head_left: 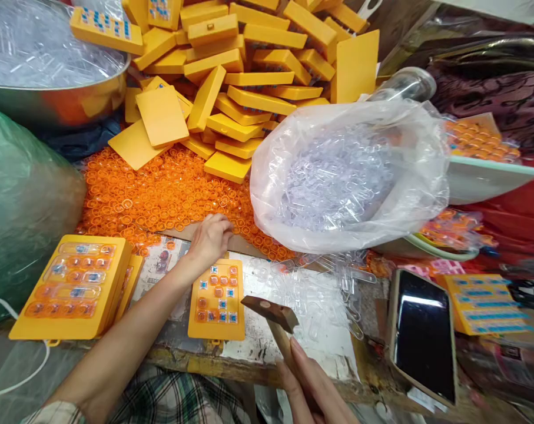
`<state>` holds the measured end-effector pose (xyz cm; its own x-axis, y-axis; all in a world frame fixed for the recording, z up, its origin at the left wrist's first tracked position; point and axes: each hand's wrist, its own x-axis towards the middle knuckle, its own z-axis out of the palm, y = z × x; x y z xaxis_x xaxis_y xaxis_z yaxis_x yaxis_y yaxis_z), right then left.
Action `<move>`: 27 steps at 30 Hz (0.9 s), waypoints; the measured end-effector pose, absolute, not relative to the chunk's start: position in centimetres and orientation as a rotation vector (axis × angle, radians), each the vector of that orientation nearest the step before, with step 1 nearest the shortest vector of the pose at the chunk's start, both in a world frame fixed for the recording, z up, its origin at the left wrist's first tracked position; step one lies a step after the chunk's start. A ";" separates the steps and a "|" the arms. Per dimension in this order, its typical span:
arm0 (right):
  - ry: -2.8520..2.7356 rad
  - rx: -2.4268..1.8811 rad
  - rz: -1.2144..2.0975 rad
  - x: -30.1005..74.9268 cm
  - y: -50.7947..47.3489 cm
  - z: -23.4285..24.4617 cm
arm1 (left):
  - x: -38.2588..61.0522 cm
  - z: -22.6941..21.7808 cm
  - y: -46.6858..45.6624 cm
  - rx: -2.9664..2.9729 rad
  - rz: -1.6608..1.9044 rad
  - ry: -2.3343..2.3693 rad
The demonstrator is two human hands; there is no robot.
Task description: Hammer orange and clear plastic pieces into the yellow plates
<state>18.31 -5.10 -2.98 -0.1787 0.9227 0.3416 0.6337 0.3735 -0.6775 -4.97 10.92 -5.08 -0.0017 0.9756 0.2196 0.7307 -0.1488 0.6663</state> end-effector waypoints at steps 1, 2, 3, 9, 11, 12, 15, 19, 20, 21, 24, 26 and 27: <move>-1.914 -1.342 0.521 18.4 -5.1 -3.1 | -4.8 -5.4 11.8 1.926 0.906 1.761; -1.922 -1.336 0.536 18.5 -5.2 -3.2 | -4.6 -5.6 12.3 1.931 0.885 1.757; -1.924 -1.334 0.546 18.5 -5.2 -3.3 | -4.6 -5.8 12.5 1.936 0.869 1.752; -1.878 -1.357 0.532 18.3 -5.5 -4.2 | -4.7 -6.5 12.4 1.920 0.858 1.775; -1.866 -1.366 0.510 18.2 -5.6 -4.3 | -4.7 -6.3 12.3 1.920 0.867 1.764; -1.863 -1.370 0.502 18.2 -5.7 -4.3 | -4.8 -6.1 12.0 1.922 0.877 1.752; -1.880 -1.370 0.514 18.2 -6.1 -4.4 | -5.2 -4.6 9.2 1.940 0.938 1.695; -1.883 -1.374 0.563 18.3 -6.8 -4.7 | -5.9 -2.5 2.4 2.033 0.917 1.421; -1.879 -1.375 0.577 18.3 -6.9 -4.8 | -6.0 -2.4 0.8 2.038 0.843 1.406; -1.873 -1.374 0.590 18.3 -6.9 -4.9 | -6.1 -2.5 -0.5 2.054 0.786 1.396; -1.857 -1.365 0.628 18.1 -6.7 -4.7 | -6.0 -3.7 -2.5 2.062 0.723 1.424; -1.861 -1.334 0.645 17.7 -6.5 -4.4 | -5.8 -4.6 -2.7 2.045 0.787 1.440; -1.868 -1.310 0.660 17.4 -6.5 -4.3 | -5.7 -4.9 -2.6 2.038 0.827 1.443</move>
